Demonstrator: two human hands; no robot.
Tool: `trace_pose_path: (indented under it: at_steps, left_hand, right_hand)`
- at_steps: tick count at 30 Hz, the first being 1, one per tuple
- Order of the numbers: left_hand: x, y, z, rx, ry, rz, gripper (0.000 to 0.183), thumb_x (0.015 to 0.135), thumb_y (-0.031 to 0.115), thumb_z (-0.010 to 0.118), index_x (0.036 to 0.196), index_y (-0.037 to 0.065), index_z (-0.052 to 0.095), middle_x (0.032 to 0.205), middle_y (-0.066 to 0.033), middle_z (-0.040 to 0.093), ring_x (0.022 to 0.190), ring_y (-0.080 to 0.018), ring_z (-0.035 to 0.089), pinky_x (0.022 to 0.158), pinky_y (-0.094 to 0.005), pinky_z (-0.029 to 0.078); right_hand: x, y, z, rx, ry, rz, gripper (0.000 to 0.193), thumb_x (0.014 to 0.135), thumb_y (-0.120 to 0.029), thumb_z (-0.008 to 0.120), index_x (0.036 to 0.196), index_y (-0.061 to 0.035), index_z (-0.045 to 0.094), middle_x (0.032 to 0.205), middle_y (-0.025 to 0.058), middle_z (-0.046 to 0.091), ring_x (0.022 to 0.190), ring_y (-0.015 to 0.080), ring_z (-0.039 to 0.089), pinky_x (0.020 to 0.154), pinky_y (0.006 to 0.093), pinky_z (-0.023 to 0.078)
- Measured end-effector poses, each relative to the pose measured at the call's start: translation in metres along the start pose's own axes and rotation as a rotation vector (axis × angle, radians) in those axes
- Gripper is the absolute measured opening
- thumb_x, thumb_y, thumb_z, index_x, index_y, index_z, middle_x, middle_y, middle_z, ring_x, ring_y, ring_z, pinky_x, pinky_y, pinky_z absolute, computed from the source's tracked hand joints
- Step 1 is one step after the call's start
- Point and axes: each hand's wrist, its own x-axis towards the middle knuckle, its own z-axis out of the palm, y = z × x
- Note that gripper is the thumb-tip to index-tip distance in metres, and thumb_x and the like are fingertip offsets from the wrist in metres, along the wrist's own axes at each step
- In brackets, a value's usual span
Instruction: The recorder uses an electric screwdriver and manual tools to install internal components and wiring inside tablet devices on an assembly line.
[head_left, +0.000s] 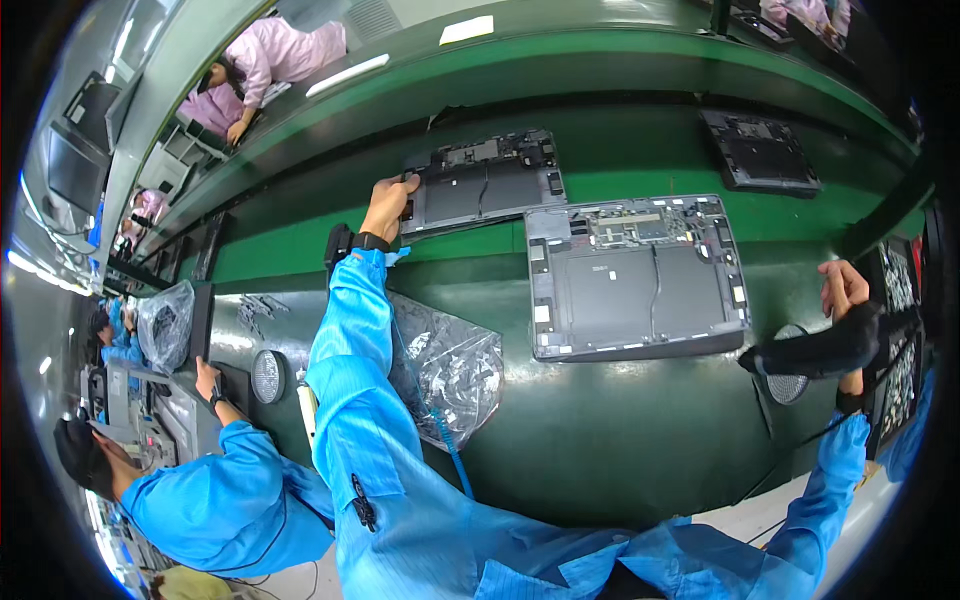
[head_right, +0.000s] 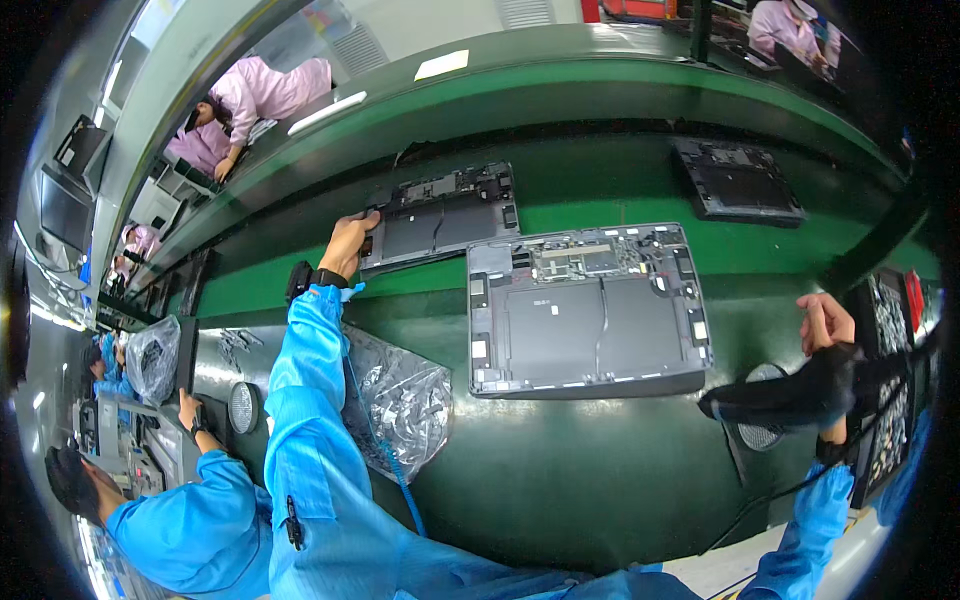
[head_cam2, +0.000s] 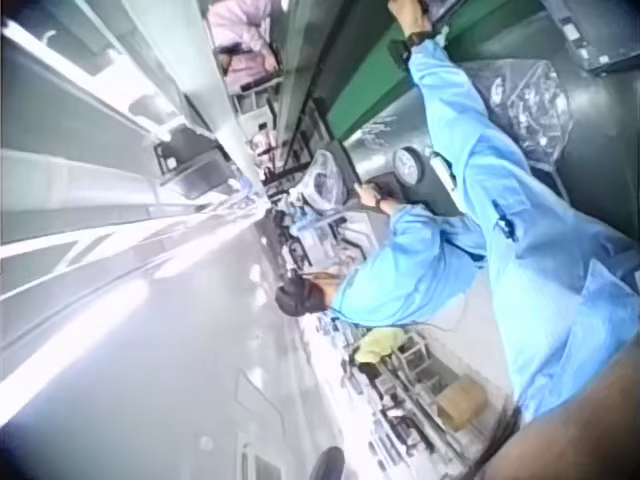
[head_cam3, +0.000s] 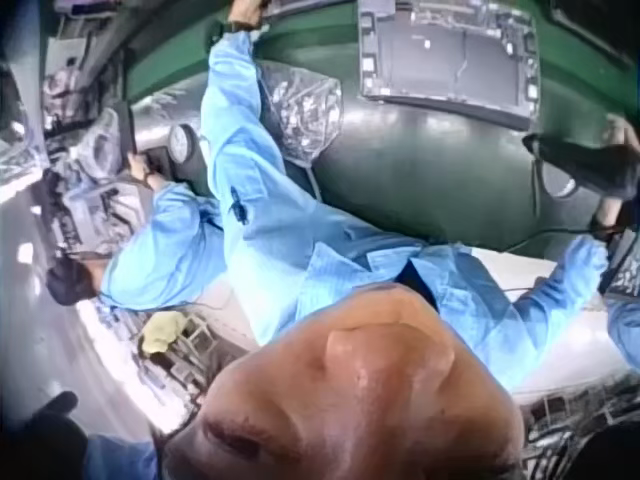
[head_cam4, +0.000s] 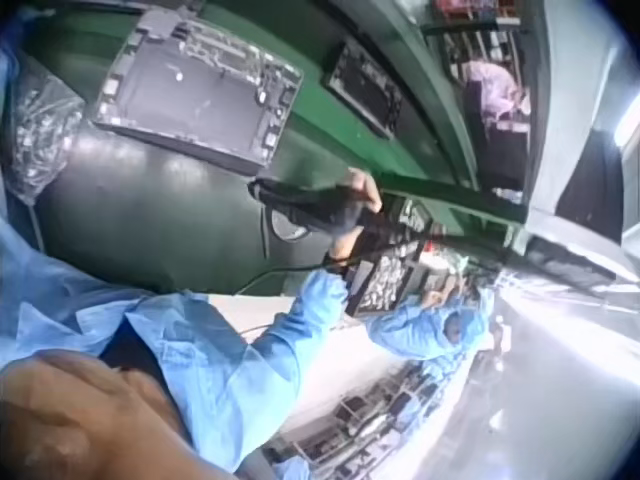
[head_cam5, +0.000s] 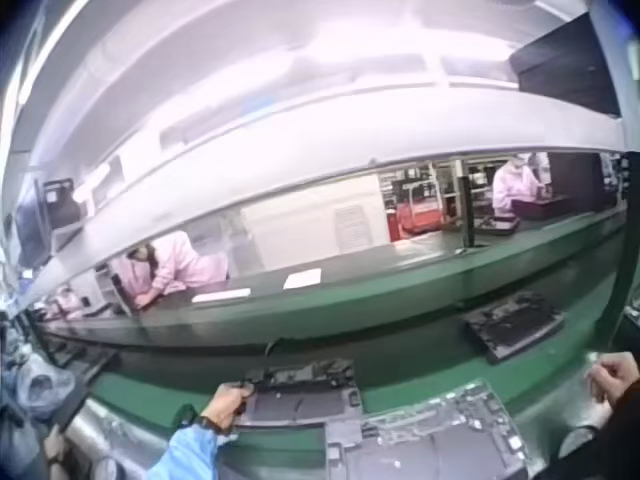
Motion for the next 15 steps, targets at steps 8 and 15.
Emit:
trace_pose_path:
  at_steps: [8,15]
  left_hand:
    - [-0.021,0.019,0.039,0.844,0.368,0.488,0.043,0.089,0.022,0.083,0.123,-0.004,0.078,0.116,-0.0204,0.077,0.111,-0.0382,0.074,0.098,-0.0461,0.059]
    - [-0.017,0.030,0.103,1.101,0.196,1.017,0.041,0.091,0.034,0.080,0.127,0.015,0.082,0.133,-0.0231,0.071,0.119,-0.0436,0.071,0.106,-0.0505,0.056]
  right_hand:
    - [0.098,-0.016,0.036,0.083,-0.032,-0.079,0.031,0.117,-0.029,0.058,0.110,-0.0046,0.075,0.069,-0.0071,0.054,0.051,-0.0004,0.045,0.046,0.0194,0.031]
    - [0.132,-0.011,0.058,0.062,-0.024,-0.099,0.031,0.117,-0.029,0.058,0.110,-0.0047,0.076,0.070,-0.0074,0.055,0.052,-0.0007,0.045,0.046,0.0192,0.031]
